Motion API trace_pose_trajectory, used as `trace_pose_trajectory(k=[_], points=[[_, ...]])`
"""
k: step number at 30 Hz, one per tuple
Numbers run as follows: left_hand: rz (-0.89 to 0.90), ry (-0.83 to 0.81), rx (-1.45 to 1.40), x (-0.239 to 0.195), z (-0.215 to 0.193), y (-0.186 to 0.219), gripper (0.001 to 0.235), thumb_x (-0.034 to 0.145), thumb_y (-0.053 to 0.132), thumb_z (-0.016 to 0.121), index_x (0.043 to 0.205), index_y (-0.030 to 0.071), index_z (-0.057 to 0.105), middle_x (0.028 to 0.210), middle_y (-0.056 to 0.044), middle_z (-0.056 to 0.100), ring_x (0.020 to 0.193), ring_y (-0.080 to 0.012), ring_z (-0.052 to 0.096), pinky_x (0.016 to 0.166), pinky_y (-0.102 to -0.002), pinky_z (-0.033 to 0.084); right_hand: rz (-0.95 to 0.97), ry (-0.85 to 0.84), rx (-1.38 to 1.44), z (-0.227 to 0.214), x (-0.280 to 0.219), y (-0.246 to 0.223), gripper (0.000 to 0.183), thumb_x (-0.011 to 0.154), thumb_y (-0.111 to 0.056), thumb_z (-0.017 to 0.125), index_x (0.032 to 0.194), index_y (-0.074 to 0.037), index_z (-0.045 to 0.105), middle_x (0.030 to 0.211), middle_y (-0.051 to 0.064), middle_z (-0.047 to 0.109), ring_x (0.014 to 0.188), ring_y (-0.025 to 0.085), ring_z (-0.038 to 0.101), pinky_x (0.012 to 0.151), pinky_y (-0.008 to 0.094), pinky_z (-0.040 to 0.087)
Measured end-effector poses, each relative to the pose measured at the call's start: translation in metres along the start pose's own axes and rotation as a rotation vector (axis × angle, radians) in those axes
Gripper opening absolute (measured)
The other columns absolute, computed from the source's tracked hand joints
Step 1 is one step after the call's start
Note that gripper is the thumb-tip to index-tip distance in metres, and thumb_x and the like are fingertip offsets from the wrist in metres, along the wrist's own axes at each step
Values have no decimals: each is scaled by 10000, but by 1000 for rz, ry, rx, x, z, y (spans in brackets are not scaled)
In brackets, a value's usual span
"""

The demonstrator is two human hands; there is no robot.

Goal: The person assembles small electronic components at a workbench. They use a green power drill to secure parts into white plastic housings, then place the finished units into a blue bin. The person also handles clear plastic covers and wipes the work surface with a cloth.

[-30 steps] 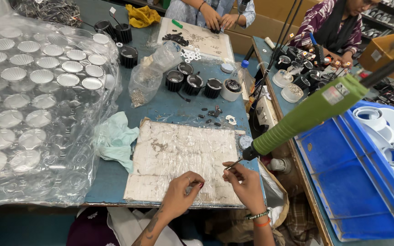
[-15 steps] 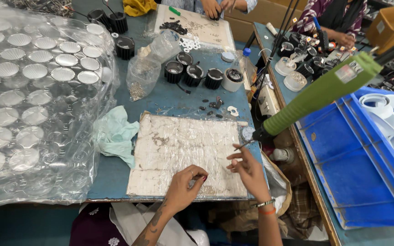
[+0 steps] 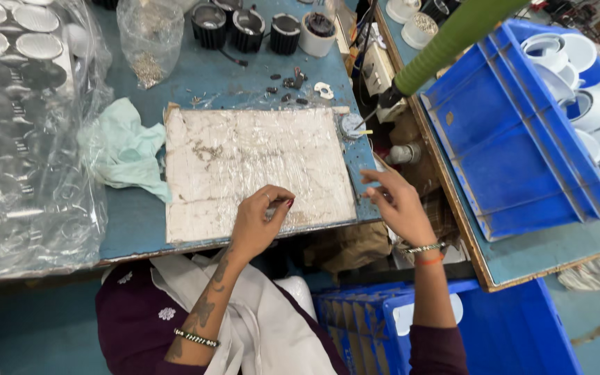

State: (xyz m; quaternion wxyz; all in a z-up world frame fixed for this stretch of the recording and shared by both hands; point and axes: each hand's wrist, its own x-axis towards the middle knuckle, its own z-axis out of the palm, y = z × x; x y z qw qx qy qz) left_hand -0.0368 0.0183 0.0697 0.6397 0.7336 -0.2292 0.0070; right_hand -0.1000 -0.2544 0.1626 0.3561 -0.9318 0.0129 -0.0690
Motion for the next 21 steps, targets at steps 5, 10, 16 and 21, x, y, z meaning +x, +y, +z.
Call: trace_pose_trajectory(k=[5, 10, 16, 21], points=[[24, -7, -41, -2, 0, -2, 147, 939, 74, 638, 1048, 29, 726, 1041, -97, 737, 960, -206, 765, 801, -317, 604, -11, -84, -203, -12, -36, -21, 298, 952, -193, 644, 1218, -74, 708, 1046, 119, 757, 890, 241, 746, 744, 342, 578], [-48, -33, -68, -3, -1, -3, 156, 933, 67, 635, 1048, 16, 727, 1031, -91, 736, 917, -189, 763, 789, -303, 598, 151, -191, -326, -7, -59, -11, 312, 923, -192, 632, 1208, -100, 718, 1035, 137, 748, 815, 325, 727, 769, 413, 565], [-26, -25, -111, -3, 1, -4, 141, 926, 4, 632, 1038, -13, 716, 1032, -92, 739, 896, -174, 760, 815, -281, 603, 121, -243, -436, 24, -73, 52, 258, 864, -85, 610, 1085, -60, 740, 992, 211, 730, 962, 405, 691, 840, 499, 538], [-24, -17, -54, -1, 4, -3, 136, 925, -10, 644, 1036, -20, 722, 1031, -91, 742, 886, -167, 755, 805, -277, 604, 212, -442, -658, 78, -88, 110, 149, 786, -97, 638, 845, -6, 740, 912, 255, 711, 928, 402, 701, 868, 492, 565]])
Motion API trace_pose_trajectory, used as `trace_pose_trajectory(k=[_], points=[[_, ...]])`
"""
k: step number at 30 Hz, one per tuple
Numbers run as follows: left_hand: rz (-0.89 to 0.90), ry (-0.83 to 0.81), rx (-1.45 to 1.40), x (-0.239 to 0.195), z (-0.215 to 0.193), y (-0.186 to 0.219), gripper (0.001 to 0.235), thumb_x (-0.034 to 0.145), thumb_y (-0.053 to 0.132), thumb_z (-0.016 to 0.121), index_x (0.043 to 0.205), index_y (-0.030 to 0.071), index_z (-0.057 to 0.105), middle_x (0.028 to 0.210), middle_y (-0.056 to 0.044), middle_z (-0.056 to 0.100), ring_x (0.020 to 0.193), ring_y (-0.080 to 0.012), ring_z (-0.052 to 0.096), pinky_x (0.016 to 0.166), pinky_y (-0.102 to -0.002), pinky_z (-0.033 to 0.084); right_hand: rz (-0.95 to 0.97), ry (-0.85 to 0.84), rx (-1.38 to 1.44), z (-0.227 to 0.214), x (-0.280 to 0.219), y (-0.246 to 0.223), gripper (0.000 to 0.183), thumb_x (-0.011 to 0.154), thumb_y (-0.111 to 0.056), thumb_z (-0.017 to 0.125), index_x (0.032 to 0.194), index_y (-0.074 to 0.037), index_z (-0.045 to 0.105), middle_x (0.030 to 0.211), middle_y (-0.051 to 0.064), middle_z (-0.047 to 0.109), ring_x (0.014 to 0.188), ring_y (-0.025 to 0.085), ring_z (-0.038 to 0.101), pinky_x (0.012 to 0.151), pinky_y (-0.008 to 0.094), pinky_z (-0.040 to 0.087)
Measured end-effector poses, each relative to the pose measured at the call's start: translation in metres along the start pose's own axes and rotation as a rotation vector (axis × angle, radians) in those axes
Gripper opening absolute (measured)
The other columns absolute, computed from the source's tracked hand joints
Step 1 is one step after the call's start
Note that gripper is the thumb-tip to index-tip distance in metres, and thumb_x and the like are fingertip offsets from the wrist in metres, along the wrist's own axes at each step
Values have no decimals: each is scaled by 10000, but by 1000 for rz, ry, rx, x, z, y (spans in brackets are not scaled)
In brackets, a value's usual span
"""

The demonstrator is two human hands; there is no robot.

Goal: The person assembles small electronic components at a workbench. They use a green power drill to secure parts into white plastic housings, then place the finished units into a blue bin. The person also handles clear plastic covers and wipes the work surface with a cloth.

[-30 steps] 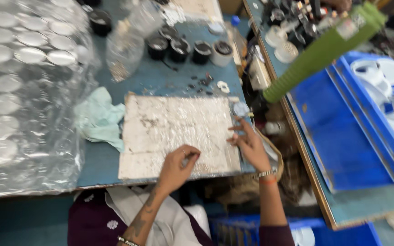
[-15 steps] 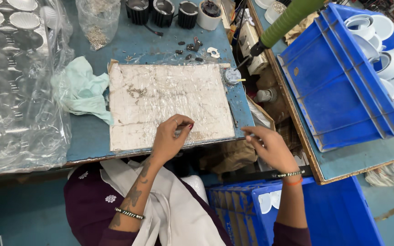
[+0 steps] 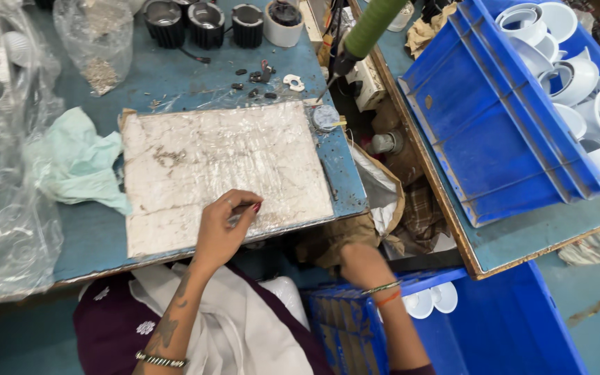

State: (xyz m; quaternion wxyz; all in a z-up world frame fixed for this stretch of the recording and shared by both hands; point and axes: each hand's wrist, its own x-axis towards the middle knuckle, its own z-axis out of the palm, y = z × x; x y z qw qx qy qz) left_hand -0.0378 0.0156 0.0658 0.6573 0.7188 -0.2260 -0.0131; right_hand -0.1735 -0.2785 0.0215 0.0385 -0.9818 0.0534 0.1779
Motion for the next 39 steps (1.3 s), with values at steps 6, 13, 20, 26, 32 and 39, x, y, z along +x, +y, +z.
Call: trace_pose_trajectory(k=[6, 13, 20, 26, 32, 39], points=[[-33, 11, 21, 1, 3, 6, 158, 913, -23, 641, 1049, -24, 720, 1035, -91, 743, 912, -159, 742, 818, -272, 590, -253, -149, 208, 48, 13, -9, 162, 841, -121, 636, 922, -56, 760, 906, 229, 716, 907, 416, 691, 837, 524, 546], [-98, 38, -4, 1, 8, 7, 167, 919, -11, 645, 1060, -8, 732, 1064, -80, 747, 949, -145, 725, 847, -271, 593, -284, -40, 427, 33, 12, -5, 217, 858, -173, 675, 1019, -45, 744, 992, 209, 718, 977, 400, 665, 861, 499, 525], [-144, 53, 35, 2, 9, 7, 165, 913, 4, 652, 1052, 0, 741, 1055, -75, 758, 939, -147, 735, 844, -276, 593, -328, -86, 437, 23, 11, -15, 218, 882, -230, 705, 974, -34, 734, 982, 206, 712, 936, 402, 672, 826, 496, 531], [-149, 40, 13, 3, 8, 7, 155, 913, 7, 647, 1038, 1, 737, 1048, -73, 757, 933, -151, 742, 841, -283, 601, -124, -52, 243, -43, -11, -25, 292, 935, -364, 698, 846, -93, 756, 871, 158, 732, 831, 359, 700, 763, 473, 542], [-124, 34, 42, 5, 6, 9, 134, 918, 30, 664, 1024, 1, 740, 1019, -70, 764, 898, -154, 750, 824, -284, 607, -28, 683, 454, -119, 13, -27, 155, 886, -221, 693, 930, -88, 760, 899, 108, 743, 743, 332, 715, 635, 443, 554], [-138, 29, -1, 5, 4, 10, 168, 905, 9, 650, 1043, 11, 745, 1006, -67, 758, 880, -140, 736, 802, -278, 597, 53, 677, 300, -121, 47, -40, 209, 848, -245, 733, 983, -87, 761, 962, 78, 701, 736, 339, 690, 648, 461, 542]])
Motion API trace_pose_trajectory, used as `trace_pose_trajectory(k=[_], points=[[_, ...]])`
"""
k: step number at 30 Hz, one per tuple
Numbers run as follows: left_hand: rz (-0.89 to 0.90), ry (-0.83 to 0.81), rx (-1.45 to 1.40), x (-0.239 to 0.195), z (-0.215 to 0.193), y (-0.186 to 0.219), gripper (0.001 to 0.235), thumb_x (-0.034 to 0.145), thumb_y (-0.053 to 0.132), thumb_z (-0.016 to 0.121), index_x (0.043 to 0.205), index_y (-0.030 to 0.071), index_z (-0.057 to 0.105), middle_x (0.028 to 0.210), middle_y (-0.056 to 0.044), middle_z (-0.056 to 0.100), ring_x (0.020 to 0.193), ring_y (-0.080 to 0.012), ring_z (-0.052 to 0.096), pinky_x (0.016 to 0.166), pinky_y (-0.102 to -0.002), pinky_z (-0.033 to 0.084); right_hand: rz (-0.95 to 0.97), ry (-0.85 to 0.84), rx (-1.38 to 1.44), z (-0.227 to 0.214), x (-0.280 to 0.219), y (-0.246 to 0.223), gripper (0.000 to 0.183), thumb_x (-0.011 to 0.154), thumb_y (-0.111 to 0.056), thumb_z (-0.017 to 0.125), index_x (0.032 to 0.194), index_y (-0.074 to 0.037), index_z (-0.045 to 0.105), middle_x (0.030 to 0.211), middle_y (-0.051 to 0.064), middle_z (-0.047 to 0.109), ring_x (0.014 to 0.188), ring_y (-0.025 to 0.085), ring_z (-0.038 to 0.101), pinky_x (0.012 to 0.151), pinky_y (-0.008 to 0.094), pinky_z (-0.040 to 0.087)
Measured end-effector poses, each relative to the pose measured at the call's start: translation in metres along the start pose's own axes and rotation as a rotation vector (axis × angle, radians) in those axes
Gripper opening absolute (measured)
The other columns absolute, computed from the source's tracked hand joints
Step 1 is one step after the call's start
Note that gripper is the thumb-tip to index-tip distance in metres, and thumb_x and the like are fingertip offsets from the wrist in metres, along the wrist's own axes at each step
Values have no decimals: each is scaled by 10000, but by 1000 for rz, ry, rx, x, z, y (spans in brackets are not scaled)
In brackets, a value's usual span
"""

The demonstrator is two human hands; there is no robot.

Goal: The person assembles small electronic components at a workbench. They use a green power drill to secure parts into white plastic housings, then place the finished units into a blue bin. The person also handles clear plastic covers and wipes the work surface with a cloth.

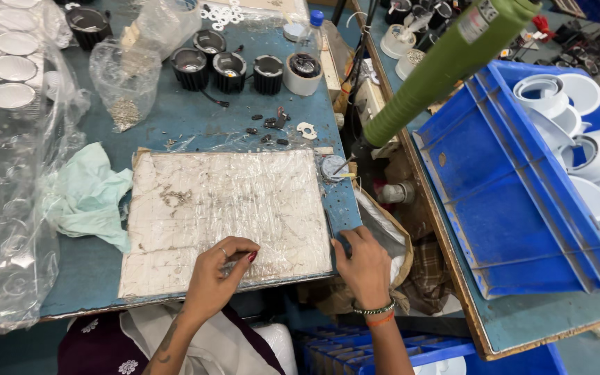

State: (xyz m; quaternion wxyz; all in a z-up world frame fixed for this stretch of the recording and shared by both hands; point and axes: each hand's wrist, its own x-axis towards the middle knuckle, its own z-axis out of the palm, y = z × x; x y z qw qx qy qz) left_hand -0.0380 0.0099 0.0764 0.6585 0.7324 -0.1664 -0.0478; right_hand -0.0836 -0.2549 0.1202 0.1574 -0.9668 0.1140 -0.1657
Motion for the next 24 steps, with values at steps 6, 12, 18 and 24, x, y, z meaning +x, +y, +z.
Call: trace_pose_trajectory(k=[6, 12, 18, 24], points=[[-33, -23, -8, 0, -2, 0, 176, 905, 12, 647, 1050, 24, 748, 1005, -61, 758, 855, -138, 732, 773, -274, 592, -19, 82, -173, 12, -9, 12, 130, 864, -219, 715, 897, -96, 743, 916, 70, 698, 845, 319, 693, 690, 455, 540], [-11, -31, -44, -1, -5, 0, 210, 885, -7, 633, 1061, 25, 742, 1031, -65, 757, 928, -147, 751, 819, -272, 595, 166, 67, 327, 7, -15, 29, 176, 897, -173, 710, 1006, -35, 727, 916, 74, 764, 787, 166, 739, 713, 309, 577], [1, -25, -24, -2, -6, 1, 199, 882, 7, 643, 1053, 32, 741, 1026, -64, 759, 923, -159, 761, 807, -280, 594, 211, -92, 986, -1, -23, 32, 163, 975, -86, 627, 1027, 53, 693, 907, 99, 749, 819, 145, 709, 787, 295, 596], [71, -15, -12, -4, -8, 3, 157, 900, 30, 651, 1036, 26, 729, 991, -71, 759, 902, -172, 767, 808, -287, 595, 205, -154, 1075, -6, -24, 20, 212, 995, -111, 607, 1017, 73, 710, 905, 111, 751, 816, 161, 713, 774, 304, 600]])
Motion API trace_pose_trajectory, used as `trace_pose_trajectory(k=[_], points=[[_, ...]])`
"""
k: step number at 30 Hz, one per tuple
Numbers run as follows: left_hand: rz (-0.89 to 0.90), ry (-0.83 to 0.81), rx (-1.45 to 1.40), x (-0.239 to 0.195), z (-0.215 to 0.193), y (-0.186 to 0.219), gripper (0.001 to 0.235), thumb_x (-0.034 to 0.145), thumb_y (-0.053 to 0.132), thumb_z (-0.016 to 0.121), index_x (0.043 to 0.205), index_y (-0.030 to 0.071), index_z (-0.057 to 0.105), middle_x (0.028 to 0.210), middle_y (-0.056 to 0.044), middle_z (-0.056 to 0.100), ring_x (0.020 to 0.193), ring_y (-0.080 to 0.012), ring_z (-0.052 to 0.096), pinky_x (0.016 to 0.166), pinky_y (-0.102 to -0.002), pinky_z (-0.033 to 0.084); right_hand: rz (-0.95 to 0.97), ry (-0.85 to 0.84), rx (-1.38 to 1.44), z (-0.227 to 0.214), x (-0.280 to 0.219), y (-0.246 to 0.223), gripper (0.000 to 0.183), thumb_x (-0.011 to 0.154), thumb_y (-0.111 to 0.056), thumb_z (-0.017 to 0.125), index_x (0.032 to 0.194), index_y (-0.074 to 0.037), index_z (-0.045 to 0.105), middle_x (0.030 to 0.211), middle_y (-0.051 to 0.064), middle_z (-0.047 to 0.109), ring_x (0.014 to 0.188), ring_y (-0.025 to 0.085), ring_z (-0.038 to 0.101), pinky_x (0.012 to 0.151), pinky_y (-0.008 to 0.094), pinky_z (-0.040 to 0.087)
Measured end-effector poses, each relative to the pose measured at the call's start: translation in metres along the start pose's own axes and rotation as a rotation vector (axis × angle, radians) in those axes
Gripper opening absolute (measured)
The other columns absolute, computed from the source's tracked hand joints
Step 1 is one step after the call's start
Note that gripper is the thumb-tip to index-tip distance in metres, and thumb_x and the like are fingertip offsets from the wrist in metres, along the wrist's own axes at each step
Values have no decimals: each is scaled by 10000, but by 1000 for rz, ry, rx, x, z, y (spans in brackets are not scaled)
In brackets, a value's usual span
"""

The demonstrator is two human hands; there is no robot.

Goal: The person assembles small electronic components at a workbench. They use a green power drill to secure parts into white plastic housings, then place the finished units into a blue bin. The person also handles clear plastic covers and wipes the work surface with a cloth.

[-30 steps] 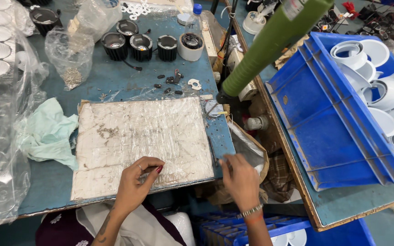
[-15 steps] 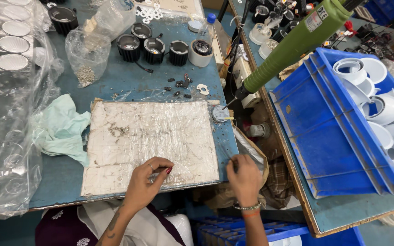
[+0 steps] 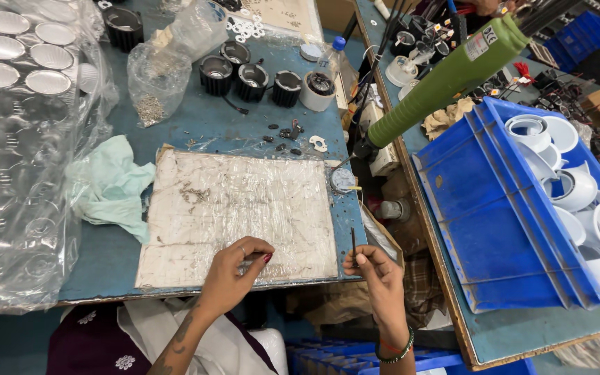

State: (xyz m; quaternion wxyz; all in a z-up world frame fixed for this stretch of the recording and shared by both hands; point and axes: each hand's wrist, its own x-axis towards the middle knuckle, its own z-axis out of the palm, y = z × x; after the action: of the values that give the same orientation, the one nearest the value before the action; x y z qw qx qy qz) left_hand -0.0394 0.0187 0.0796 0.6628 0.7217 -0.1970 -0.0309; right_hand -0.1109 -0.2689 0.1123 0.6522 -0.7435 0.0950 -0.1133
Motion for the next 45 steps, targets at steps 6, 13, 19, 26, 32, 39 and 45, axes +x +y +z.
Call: trace_pose_trajectory(k=[6, 13, 19, 26, 32, 39, 45], points=[[-14, -15, 14, 1, -1, 0, 149, 897, 42, 652, 1025, 32, 727, 986, -62, 761, 898, -174, 776, 771, -293, 600, 51, -9, 21, 7, -4, -11, 215, 990, -113, 610, 1023, 70, 718, 905, 121, 749, 808, 158, 708, 754, 294, 586], [19, 0, 18, 1, -1, 0, 128, 904, 53, 660, 1011, 29, 726, 965, -67, 761, 876, -178, 776, 758, -297, 592, 89, -58, 82, 9, -4, -9, 217, 1000, -103, 589, 1028, 79, 703, 916, 111, 737, 812, 147, 686, 738, 283, 571], [-41, -12, 23, 0, -2, 1, 138, 896, 66, 659, 1009, 36, 733, 960, -65, 763, 870, -174, 775, 720, -304, 585, 33, -107, -6, 15, -1, -5, 209, 1006, -91, 576, 1050, 68, 704, 899, 101, 734, 800, 138, 680, 746, 281, 579], [21, 13, 30, 1, 1, 1, 152, 891, 66, 666, 1029, 28, 719, 967, -83, 753, 882, -190, 777, 759, -310, 584, -400, 6, -809, 57, 10, -3, 94, 936, -69, 662, 997, -22, 717, 928, 126, 728, 812, 298, 702, 682, 367, 547], [18, 3, 48, 0, -1, 0, 119, 907, 67, 657, 1000, 29, 720, 948, -83, 750, 865, -196, 770, 760, -311, 585, -496, 223, -888, 51, 20, -6, 102, 939, -69, 638, 1015, -68, 706, 961, 122, 715, 850, 333, 699, 728, 412, 546], [47, 7, 13, 0, 2, -9, 95, 924, 75, 662, 982, 22, 716, 977, -92, 741, 888, -218, 747, 764, -329, 592, -432, 323, -1117, 17, 21, 36, 125, 889, -177, 706, 997, -121, 731, 1044, 86, 738, 971, 312, 693, 822, 407, 541], [79, 67, -100, -15, 0, -9, 110, 964, 88, 683, 1039, 14, 714, 1036, -100, 730, 933, -199, 733, 796, -312, 602, -596, 307, -1089, -8, 41, 79, 179, 883, -206, 769, 1039, -124, 739, 1094, 107, 715, 1055, 316, 679, 893, 410, 547]])
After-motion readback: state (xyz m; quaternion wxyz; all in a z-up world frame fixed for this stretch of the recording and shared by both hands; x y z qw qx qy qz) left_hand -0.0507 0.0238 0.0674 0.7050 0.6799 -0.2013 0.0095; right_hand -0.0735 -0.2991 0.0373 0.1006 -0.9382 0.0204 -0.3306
